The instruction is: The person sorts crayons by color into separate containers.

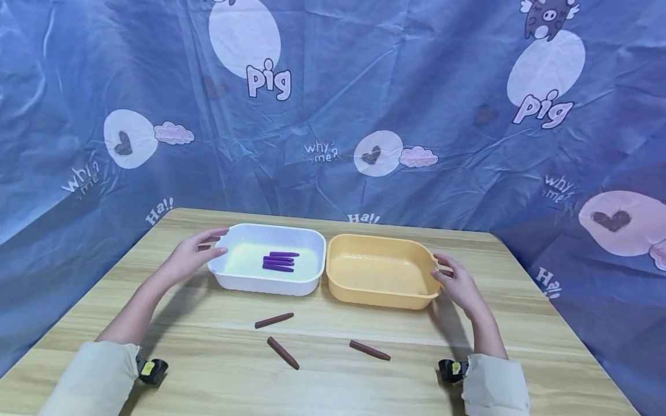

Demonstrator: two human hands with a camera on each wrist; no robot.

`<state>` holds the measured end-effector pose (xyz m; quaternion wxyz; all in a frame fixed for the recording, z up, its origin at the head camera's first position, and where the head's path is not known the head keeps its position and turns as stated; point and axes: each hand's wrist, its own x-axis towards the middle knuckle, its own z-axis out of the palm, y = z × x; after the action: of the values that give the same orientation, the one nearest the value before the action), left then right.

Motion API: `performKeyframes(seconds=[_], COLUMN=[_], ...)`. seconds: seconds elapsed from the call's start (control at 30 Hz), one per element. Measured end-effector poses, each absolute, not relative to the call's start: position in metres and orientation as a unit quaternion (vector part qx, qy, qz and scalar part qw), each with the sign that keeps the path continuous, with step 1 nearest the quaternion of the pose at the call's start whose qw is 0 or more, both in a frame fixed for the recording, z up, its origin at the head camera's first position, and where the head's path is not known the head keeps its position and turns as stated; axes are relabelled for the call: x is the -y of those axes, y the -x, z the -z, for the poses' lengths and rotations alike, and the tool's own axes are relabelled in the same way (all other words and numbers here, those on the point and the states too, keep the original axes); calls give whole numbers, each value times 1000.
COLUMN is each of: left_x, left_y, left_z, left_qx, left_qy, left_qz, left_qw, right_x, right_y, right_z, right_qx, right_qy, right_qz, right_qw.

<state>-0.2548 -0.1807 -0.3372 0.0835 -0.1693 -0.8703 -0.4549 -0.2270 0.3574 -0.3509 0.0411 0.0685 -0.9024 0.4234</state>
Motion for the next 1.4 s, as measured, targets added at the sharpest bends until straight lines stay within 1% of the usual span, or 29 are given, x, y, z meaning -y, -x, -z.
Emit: performKeyframes(seconds=[0.1,0.17,0.37,0.53,0.67,0.77,1.1,1.3,1.4], left_x=[173,168,156,144,134,128,112,105,103], left_y=[243,235,215,205,203,202,196,195,195], left_z=[334,334,333,335,341,346,366,372,374], left_qx=[875,878,873,863,862,868,903,918,922], left_qy=[202,217,264,316,356,370,353,343,341], left_qz=[425,407,382,368,335,306,232,199,182], left_qw=[112,125,146,143,136,126,76,25,11], right_x=[-363,-366,-373,-375,-376,-377,-379,-377,-376], right_y=[227,227,224,223,223,223,225,226,227], right_z=[357,361,367,370,372,373,372,373,374], right_qx=[871,845,785,765,753,747,749,743,739], right_qy=[-48,-45,-53,-67,-76,-80,-77,-85,-87], right_qz=[-489,-533,-616,-639,-652,-658,-656,-662,-666], right_qw=[-6,-22,-40,-43,-43,-43,-46,-47,-49])
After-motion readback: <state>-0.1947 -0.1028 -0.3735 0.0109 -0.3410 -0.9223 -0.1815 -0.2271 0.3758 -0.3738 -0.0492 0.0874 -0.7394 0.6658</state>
